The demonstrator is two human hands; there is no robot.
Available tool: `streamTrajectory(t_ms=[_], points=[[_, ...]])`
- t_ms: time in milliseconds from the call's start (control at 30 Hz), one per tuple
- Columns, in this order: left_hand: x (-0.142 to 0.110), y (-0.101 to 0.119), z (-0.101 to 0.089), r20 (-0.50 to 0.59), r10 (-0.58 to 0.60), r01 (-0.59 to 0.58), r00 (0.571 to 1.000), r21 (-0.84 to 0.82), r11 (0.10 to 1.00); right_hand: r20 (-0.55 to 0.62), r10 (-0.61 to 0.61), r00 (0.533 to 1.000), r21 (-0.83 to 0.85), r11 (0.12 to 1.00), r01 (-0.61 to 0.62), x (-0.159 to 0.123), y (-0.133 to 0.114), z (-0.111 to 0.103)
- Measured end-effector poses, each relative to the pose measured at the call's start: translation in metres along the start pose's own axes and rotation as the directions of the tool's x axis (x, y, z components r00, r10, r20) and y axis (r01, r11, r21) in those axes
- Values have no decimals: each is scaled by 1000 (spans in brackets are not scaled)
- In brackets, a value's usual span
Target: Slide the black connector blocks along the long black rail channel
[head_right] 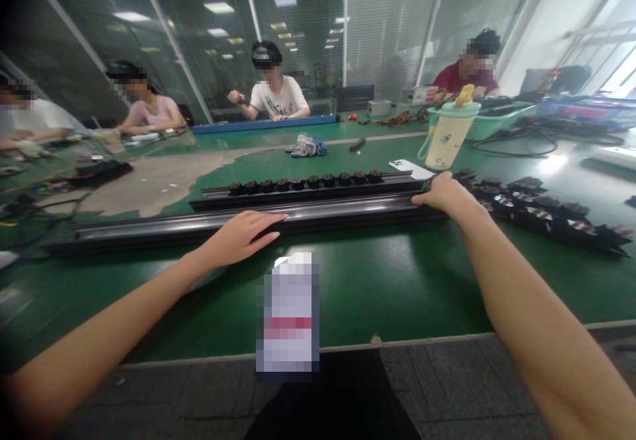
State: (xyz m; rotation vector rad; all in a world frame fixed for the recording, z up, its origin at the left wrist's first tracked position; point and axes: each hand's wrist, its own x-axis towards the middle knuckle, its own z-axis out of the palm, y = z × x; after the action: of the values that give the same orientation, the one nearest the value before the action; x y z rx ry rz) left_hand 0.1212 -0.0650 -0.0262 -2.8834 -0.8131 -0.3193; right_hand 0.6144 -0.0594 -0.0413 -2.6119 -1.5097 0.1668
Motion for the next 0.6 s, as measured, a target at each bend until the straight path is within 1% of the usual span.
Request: streamTrajectory(t_ms=[167, 267, 433, 600], points=[[0, 1, -1, 1, -3, 3, 1000, 0, 1000, -38, -21, 999, 18, 1000, 21, 1, 4, 2], [0, 1, -1, 3, -4, 4, 1000, -3, 1000, -51, -6, 999, -4, 1000, 6, -2, 6, 1], [0, 0, 0, -1, 1, -1, 1000, 7, 1000, -73, -55, 996, -25, 998, 53, -2, 10, 2], [0, 0, 1, -4, 6, -6, 1000, 9, 1000, -100, -61, 993, -40, 998, 57, 2, 15, 5]])
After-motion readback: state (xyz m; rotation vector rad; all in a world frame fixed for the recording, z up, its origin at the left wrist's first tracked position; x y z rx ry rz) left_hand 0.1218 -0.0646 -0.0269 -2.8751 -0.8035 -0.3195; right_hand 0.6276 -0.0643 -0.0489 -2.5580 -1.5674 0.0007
